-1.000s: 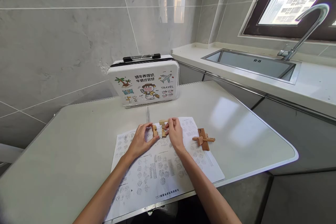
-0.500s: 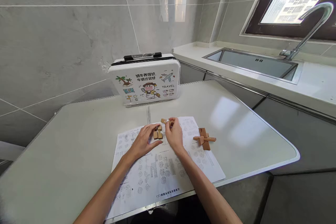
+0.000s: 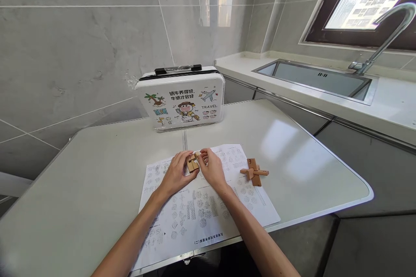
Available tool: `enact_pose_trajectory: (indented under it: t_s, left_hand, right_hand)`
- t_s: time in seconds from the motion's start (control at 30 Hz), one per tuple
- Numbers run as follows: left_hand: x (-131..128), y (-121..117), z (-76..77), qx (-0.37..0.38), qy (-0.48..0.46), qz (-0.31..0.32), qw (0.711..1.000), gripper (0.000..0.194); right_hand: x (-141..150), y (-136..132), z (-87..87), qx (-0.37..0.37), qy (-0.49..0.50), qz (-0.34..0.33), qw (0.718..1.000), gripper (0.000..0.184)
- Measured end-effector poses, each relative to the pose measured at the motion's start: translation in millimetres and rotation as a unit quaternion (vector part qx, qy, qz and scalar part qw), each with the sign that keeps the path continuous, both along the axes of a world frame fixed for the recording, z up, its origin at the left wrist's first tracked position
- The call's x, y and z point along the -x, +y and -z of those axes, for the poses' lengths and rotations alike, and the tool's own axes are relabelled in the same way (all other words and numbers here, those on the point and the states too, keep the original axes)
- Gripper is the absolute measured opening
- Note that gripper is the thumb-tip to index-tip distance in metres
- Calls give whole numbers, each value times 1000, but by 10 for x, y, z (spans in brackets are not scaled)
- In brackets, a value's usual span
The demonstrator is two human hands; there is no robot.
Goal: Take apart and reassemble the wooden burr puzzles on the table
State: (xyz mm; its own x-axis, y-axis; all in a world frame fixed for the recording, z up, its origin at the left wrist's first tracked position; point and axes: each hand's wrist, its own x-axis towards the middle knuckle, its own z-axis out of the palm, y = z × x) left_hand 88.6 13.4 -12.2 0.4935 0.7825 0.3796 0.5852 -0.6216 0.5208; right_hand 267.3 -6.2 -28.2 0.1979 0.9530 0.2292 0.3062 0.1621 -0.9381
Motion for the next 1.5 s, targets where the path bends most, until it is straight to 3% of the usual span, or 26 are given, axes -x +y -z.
enact_pose_trajectory:
  t_s: [0.4, 0.73, 1.0, 1.2, 1.37, 1.5]
  left_hand:
    - [-8, -3, 4, -17, 28, -13, 999, 56]
    - [105, 74, -21, -58, 65, -169, 982, 26]
    - [398, 208, -15, -81, 69, -267, 958, 22]
    - [411, 220, 12, -110, 58, -263, 957, 18]
    - [361, 188, -65, -151, 30, -252, 955, 19]
    - [230, 87, -156, -159, 22, -182, 970, 18]
  right_hand:
    - [49, -42, -53, 2, 40, -71, 997, 11]
    - [30, -21, -2, 22, 47, -30, 998, 13]
    - [25, -22, -4, 33, 53, -37, 997, 12]
    - [22, -40, -29, 39, 58, -44, 997, 13]
    - [26, -36, -28, 38, 60, -48, 996, 12]
    - [24, -26, -36, 36, 62, -50, 996, 11]
